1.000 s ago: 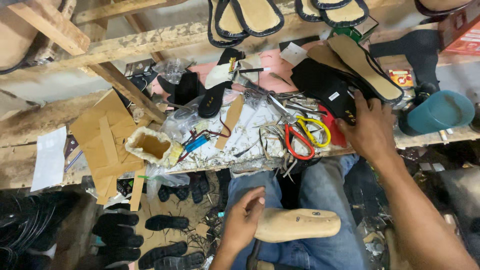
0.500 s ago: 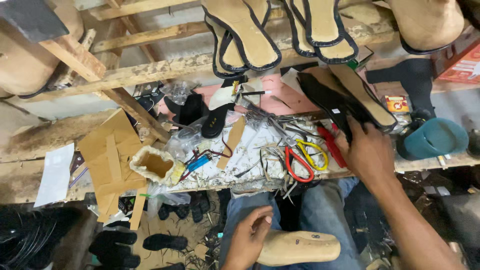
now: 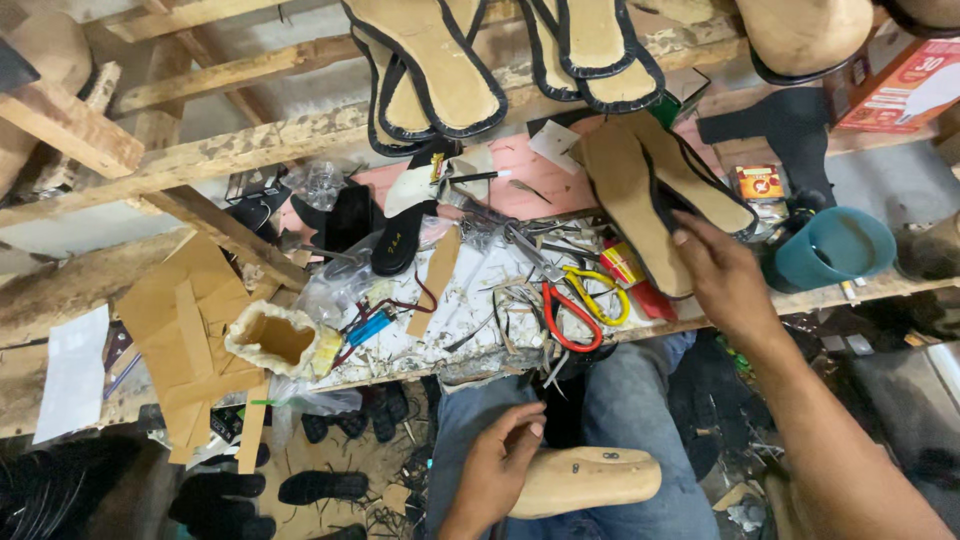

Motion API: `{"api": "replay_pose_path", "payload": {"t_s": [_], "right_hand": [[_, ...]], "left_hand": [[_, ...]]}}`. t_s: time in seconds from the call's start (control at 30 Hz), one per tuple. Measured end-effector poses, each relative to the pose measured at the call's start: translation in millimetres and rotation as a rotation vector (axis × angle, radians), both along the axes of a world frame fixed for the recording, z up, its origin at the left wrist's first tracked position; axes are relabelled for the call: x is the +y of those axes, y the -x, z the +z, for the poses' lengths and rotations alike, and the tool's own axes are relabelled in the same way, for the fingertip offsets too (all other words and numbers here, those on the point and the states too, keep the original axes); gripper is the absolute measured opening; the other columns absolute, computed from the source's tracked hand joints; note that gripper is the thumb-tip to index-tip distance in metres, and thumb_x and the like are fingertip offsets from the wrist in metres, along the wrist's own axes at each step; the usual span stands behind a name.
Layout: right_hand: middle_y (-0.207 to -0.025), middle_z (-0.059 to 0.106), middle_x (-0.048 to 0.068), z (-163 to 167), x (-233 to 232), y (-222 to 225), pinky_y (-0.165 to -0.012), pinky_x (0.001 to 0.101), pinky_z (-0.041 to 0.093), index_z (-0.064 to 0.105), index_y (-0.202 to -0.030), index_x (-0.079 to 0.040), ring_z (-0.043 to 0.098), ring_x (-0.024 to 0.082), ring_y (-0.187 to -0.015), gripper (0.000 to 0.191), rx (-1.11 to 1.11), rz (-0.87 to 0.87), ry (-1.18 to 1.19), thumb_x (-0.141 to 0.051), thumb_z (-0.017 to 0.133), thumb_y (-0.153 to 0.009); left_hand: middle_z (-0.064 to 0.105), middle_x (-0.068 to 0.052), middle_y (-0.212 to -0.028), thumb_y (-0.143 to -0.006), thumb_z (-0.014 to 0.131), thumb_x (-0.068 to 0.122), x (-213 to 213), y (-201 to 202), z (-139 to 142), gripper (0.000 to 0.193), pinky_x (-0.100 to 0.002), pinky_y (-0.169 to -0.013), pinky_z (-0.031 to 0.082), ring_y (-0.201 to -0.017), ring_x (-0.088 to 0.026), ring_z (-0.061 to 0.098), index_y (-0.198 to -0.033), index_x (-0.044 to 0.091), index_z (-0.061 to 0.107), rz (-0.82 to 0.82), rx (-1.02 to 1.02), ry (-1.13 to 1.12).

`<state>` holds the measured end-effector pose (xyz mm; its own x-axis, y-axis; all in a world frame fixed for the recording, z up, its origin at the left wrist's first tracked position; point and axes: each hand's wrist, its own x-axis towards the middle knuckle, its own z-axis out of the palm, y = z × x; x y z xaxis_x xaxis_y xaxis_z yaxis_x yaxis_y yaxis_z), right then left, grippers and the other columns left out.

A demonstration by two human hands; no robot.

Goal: The person assembles a sandal by attaching a black rubber sole strip to a beige insole. They use a hammer to tap the strip into place and scissors to trim excess material. The process is repeated for multiple sandals, with finished units placed on a nearby shelf.

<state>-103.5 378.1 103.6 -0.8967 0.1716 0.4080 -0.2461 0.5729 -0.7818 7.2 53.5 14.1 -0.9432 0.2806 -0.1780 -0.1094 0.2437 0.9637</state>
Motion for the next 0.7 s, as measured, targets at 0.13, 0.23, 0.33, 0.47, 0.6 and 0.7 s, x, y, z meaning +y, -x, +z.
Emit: {"api": "replay_pose_path", "payload": {"t_s": [0.13,0.23,0.33,0.47,0.6,0.7], "right_hand": [[-0.097,0.067,0.022,9.4,-1.8,-5.3,-0.075,0.0497,0.051,0.072,-0.13,-0.009,0.065,0.042,-0.087,0.036,-0.106,-0.229,-0.561,-0.027,0.065,-0.1],[-0.099,0.066,0.019,10.3,10.3,3.5,-0.081,0.0515,0.05,0.072,-0.129,-0.011,0.063,0.041,-0.094,0.033,0.03,-0.292,-0.637,-0.027,0.069,-0.1],[-0.117,0.065,0.02,7.2,26.5,19.6,-0.085,0.0559,0.046,0.065,-0.139,-0.008,0.059,0.043,-0.108,0.045,0.036,-0.344,-0.756,-0.028,0.072,-0.099],[-0.129,0.056,0.025,3.7,34.7,39.0,-0.09,0.0637,0.038,0.059,-0.142,-0.008,0.048,0.049,-0.118,0.069,-0.115,-0.368,-0.75,-0.034,0.081,-0.082],[-0.132,0.051,0.029,4.0,31.0,41.2,-0.094,0.0655,0.034,0.057,-0.144,-0.007,0.043,0.052,-0.119,0.077,-0.192,-0.356,-0.659,-0.032,0.082,-0.075],[-0.128,0.057,0.027,4.5,22.6,32.0,-0.092,0.0581,0.039,0.06,-0.156,-0.009,0.05,0.047,-0.116,0.065,0.016,-0.409,-0.794,-0.029,0.076,-0.096]], "left_hand": [[0.079,-0.008,-0.112,-0.098,0.063,0.023,-0.2,0.0,-6.5,0.034,-0.027,-0.091,0.055,-0.103,-0.013,0.073,-0.127,0.007,0.067,0.006,-0.029,-0.006],[0.078,-0.008,-0.112,-0.098,0.063,0.022,0.0,0.5,-9.7,0.034,-0.027,-0.091,0.055,-0.103,-0.014,0.071,-0.128,0.007,0.067,0.024,-0.107,-0.047],[0.079,-0.008,-0.112,-0.098,0.062,0.021,-0.7,0.0,-10.0,0.034,-0.027,-0.091,0.055,-0.102,-0.013,0.072,-0.128,0.006,0.067,0.038,-0.095,-0.059],[0.078,-0.007,-0.114,-0.098,0.063,0.021,-4.3,-1.6,-6.9,0.034,-0.026,-0.092,0.054,-0.104,-0.012,0.072,-0.128,0.007,0.066,0.044,-0.125,-0.038],[0.078,-0.008,-0.112,-0.097,0.062,0.021,-8.7,-4.4,-5.7,0.034,-0.027,-0.09,0.055,-0.102,-0.013,0.071,-0.128,0.006,0.067,0.067,-0.134,-0.046],[0.078,-0.007,-0.113,-0.097,0.062,0.022,-11.1,-5.2,-8.1,0.034,-0.027,-0.091,0.055,-0.103,-0.013,0.071,-0.128,0.007,0.067,0.061,-0.117,-0.032]]}}
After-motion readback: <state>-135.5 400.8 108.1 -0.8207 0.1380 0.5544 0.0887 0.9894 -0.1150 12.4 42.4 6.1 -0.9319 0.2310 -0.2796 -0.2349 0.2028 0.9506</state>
